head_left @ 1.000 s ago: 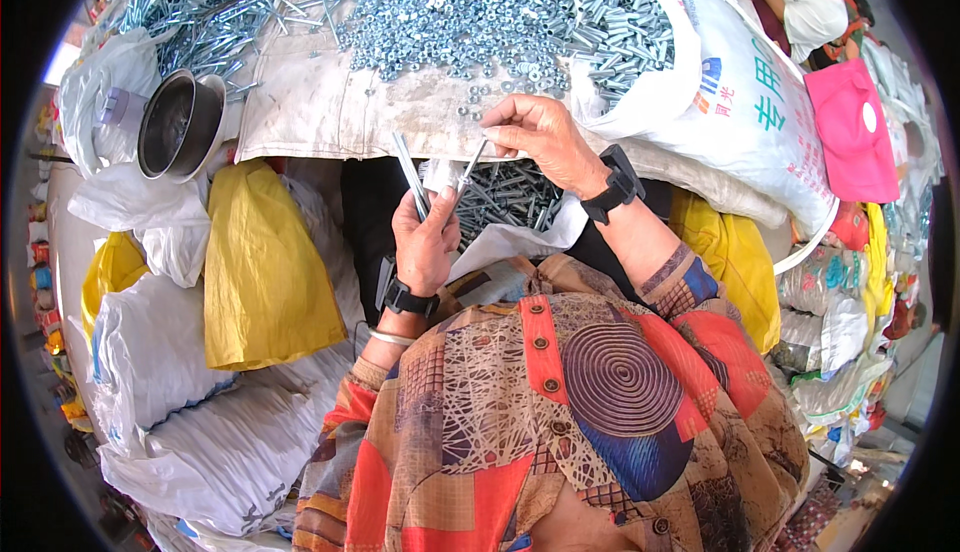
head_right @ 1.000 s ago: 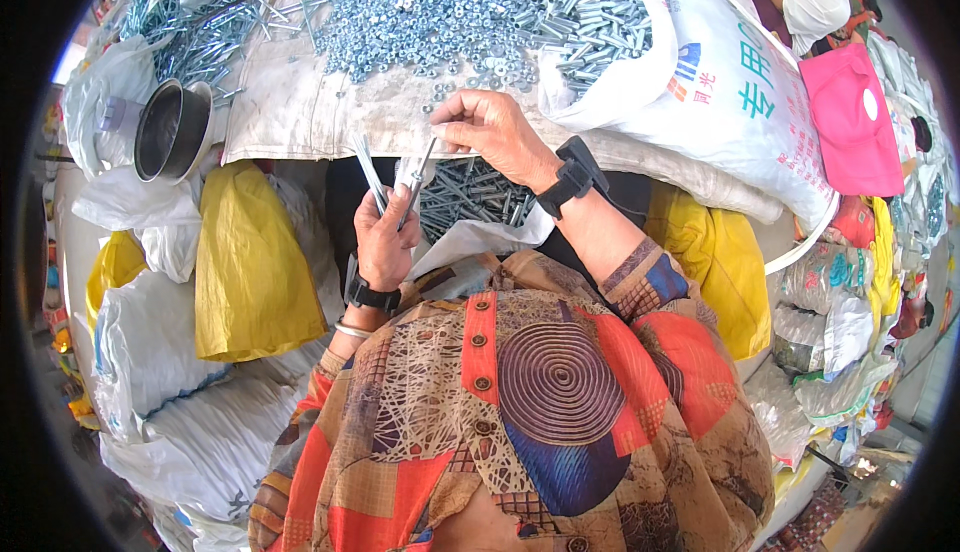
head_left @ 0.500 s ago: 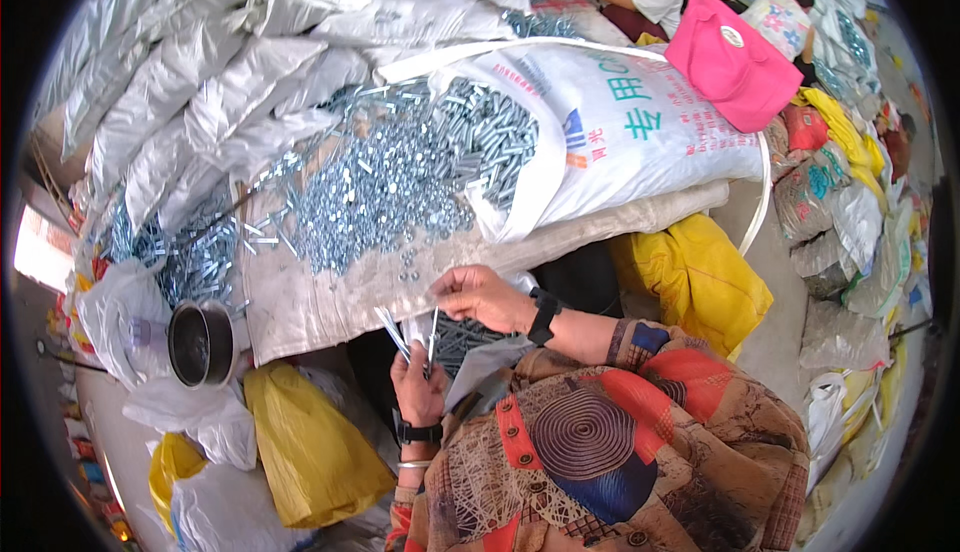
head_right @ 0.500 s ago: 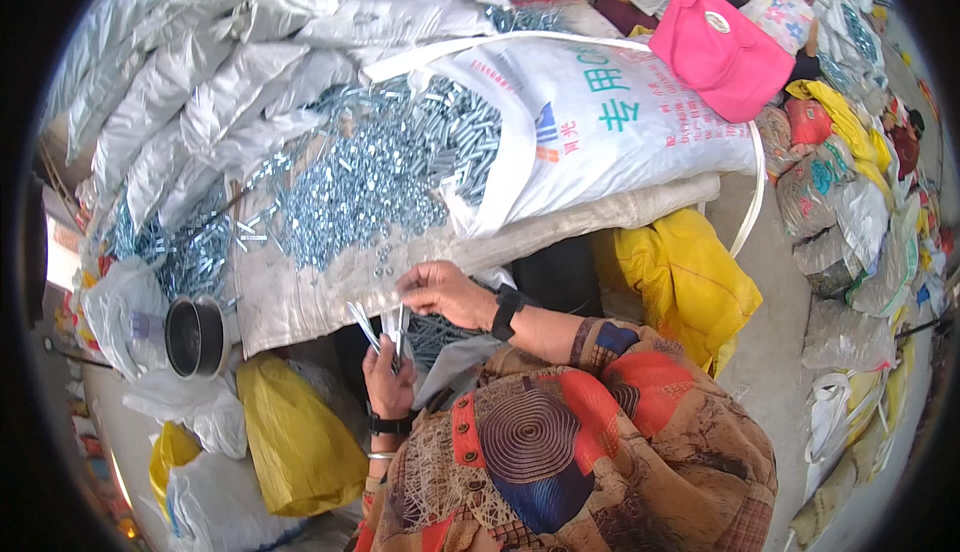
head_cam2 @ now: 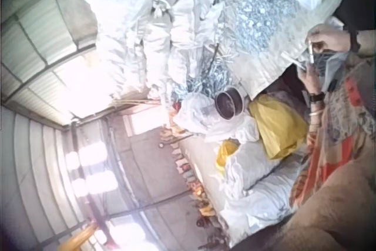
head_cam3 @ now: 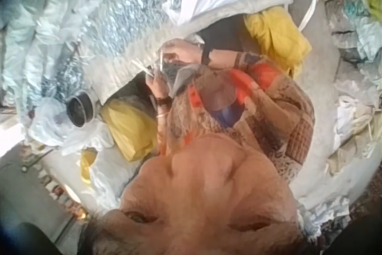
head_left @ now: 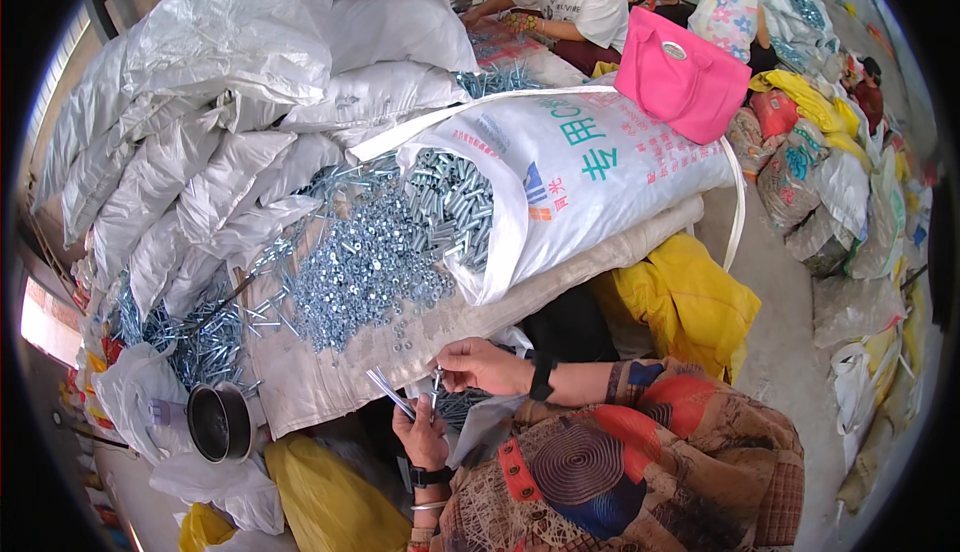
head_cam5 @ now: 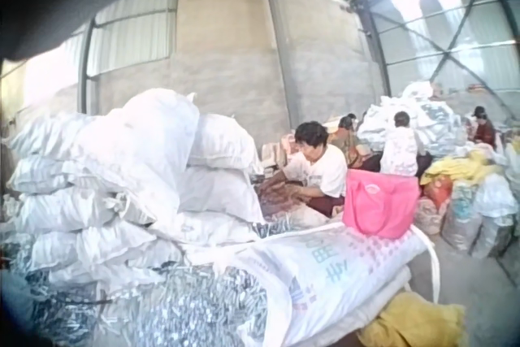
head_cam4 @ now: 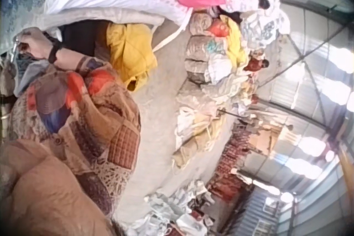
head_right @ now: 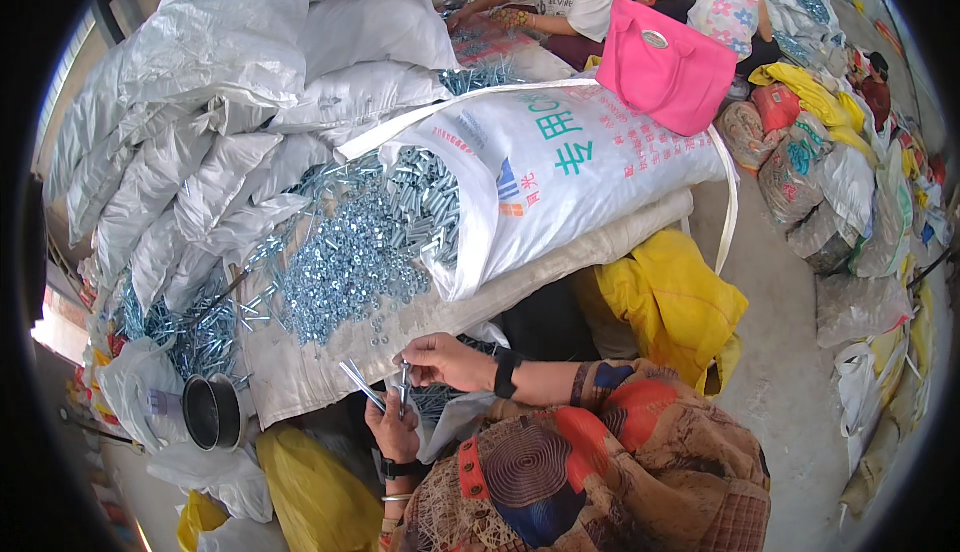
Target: Assembling hardware components by threading nuts onto long bolts.
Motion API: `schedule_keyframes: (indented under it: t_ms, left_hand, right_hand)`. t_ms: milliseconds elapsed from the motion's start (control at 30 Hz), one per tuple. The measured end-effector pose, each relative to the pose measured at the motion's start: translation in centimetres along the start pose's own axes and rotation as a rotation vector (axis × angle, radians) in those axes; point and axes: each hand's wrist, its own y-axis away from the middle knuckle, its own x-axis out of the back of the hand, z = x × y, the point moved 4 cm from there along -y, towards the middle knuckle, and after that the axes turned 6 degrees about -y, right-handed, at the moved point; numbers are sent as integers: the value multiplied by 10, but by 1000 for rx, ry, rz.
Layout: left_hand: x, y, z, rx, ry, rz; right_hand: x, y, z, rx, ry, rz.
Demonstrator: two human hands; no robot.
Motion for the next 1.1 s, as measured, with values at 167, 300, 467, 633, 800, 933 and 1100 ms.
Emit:
schedule_keyframes:
  t_ms: [167, 300, 467, 633, 800, 933, 1100]
  left_hand:
    - [-23, -2, -6, 115, 63, 25]
    - [-26, -8, -8, 104, 40, 50]
    - [-5, -32, -13, -142, -155, 122]
    - [-12, -41, 36, -150, -4, 120]
    - [-27, -60, 61, -202, -172, 81]
    - [-51, -74, 76, -283, -322, -84]
    - [-48, -90, 78, -500, -662, -133]
  right_hand:
    - [-2, 5, 4, 146, 584, 18]
    - [2, 7, 5, 257, 642, 96]
    - [-11, -9, -15, 232, 762, 10]
    - [-24, -33, -79, 649, 1107, 2]
    - [-4, -60, -65, 733, 1601, -90]
    - [1, -69, -57, 618, 1408, -77]
    - [-1, -70, -56, 644, 1356, -95]
